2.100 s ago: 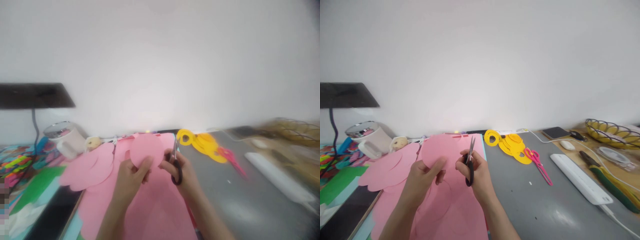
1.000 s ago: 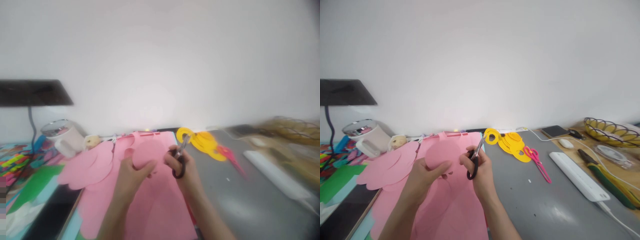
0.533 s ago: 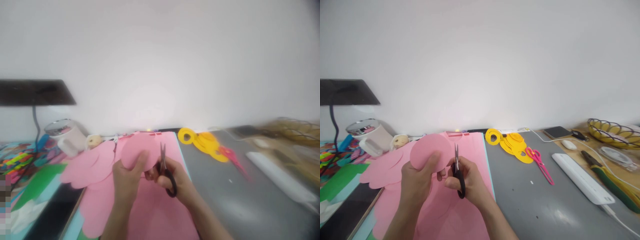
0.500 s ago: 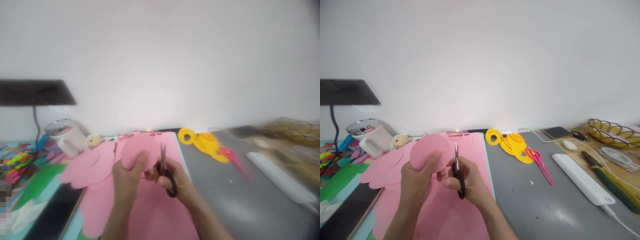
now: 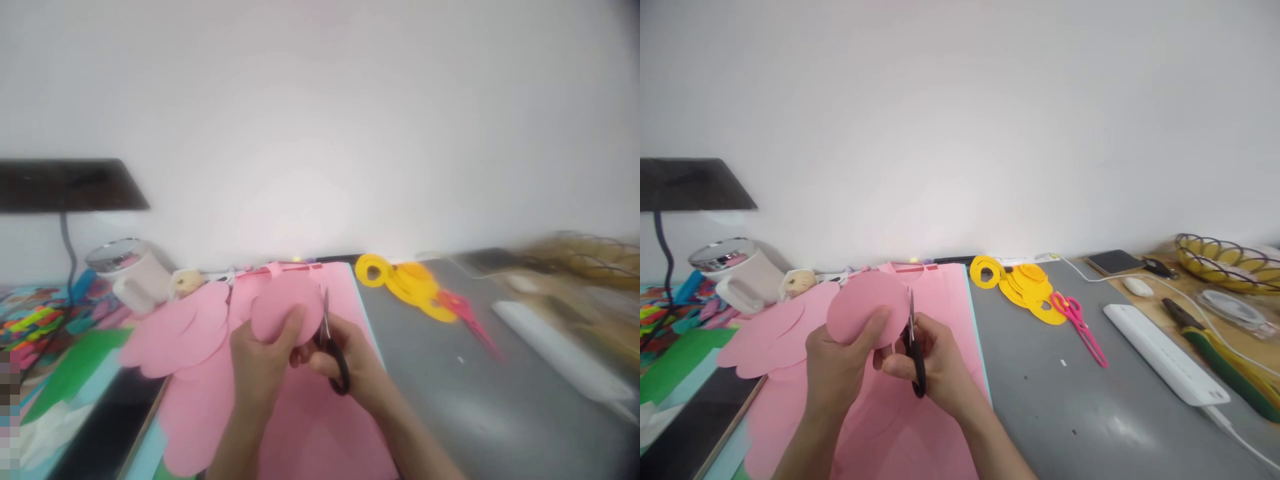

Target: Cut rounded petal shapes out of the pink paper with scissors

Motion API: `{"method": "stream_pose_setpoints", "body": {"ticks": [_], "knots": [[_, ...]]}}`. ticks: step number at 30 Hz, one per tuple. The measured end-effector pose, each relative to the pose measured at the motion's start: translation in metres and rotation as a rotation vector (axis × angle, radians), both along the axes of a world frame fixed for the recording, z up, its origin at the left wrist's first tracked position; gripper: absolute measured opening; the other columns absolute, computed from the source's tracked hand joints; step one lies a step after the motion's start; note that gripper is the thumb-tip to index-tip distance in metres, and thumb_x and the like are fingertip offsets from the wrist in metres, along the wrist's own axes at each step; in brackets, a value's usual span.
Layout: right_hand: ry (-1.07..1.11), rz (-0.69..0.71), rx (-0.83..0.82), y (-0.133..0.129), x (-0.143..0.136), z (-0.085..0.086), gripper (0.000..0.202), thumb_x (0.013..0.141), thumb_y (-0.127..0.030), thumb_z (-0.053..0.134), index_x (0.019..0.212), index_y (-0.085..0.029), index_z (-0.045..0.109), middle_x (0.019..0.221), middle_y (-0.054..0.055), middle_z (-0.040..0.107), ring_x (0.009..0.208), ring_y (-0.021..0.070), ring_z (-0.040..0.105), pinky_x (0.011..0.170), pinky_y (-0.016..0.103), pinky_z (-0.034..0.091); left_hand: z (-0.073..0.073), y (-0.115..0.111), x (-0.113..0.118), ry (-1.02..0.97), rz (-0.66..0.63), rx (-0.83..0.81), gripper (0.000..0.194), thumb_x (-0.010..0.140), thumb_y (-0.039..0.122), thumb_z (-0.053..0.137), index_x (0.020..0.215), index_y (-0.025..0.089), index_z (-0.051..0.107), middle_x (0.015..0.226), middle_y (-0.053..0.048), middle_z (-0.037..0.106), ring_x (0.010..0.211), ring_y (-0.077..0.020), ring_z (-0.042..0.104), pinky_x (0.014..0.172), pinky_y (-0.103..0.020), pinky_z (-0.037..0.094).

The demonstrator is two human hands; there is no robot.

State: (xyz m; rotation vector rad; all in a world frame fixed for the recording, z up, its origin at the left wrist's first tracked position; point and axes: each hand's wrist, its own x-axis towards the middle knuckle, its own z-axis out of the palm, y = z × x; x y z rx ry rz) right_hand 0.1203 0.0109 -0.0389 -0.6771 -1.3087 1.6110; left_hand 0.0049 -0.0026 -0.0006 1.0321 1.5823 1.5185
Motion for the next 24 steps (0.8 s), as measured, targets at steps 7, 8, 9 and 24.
{"method": "stream_pose_setpoints", "body": {"ticks": [7,8,9,24], "knots": [[-0.040,-0.026,-0.032,-0.001,0.001,0.001,0.042,0.064,-0.048,0.079,0.069,-0.020,0.047,0.058,-0.005,0.042,0.052,0.0097,0.032,0.055,0.027,0.030,0.002,0.000,0.001,0.030,0.008,-0.019,0.042,0.069,0.031,0.070,0.034,0.018,0.050,0.031,0.003,0.049,0.032,-0.0081,0.045,0.038,-0.020,0.039],[-0.047,-0.026,-0.037,-0.001,0.001,0.001,0.042,0.064,-0.048,0.079,0.069,-0.019,0.048,0.059,-0.005,0.043,0.053,0.0099,0.033,0.055,0.027,0.030,0.003,0.000,0.000,0.034,0.004,-0.020,0.043,0.069,0.031,0.069,0.034,0.018,0.050,0.031,0.003,0.049,0.031,-0.0079,0.044,0.038,-0.020,0.039],[-0.052,-0.028,-0.041,-0.001,0.001,0.002,0.042,0.064,-0.048,0.079,0.069,-0.019,0.048,0.059,-0.005,0.042,0.053,0.0101,0.034,0.055,0.027,0.030,0.002,0.000,0.000,0.034,-0.003,-0.021,0.043,0.069,0.032,0.069,0.033,0.018,0.049,0.031,0.003,0.048,0.031,-0.0078,0.043,0.038,-0.020,0.039],[-0.128,-0.080,-0.060,-0.001,0.000,-0.001,0.035,0.062,-0.044,0.078,0.070,-0.018,0.056,0.056,-0.004,0.049,0.052,0.0117,0.047,0.048,0.024,0.037,-0.005,0.005,-0.011,-0.010,-0.021,-0.054,0.043,0.065,0.037,0.072,0.034,0.018,0.047,0.031,0.003,0.044,0.032,-0.0080,0.038,0.035,-0.023,0.031]]}}
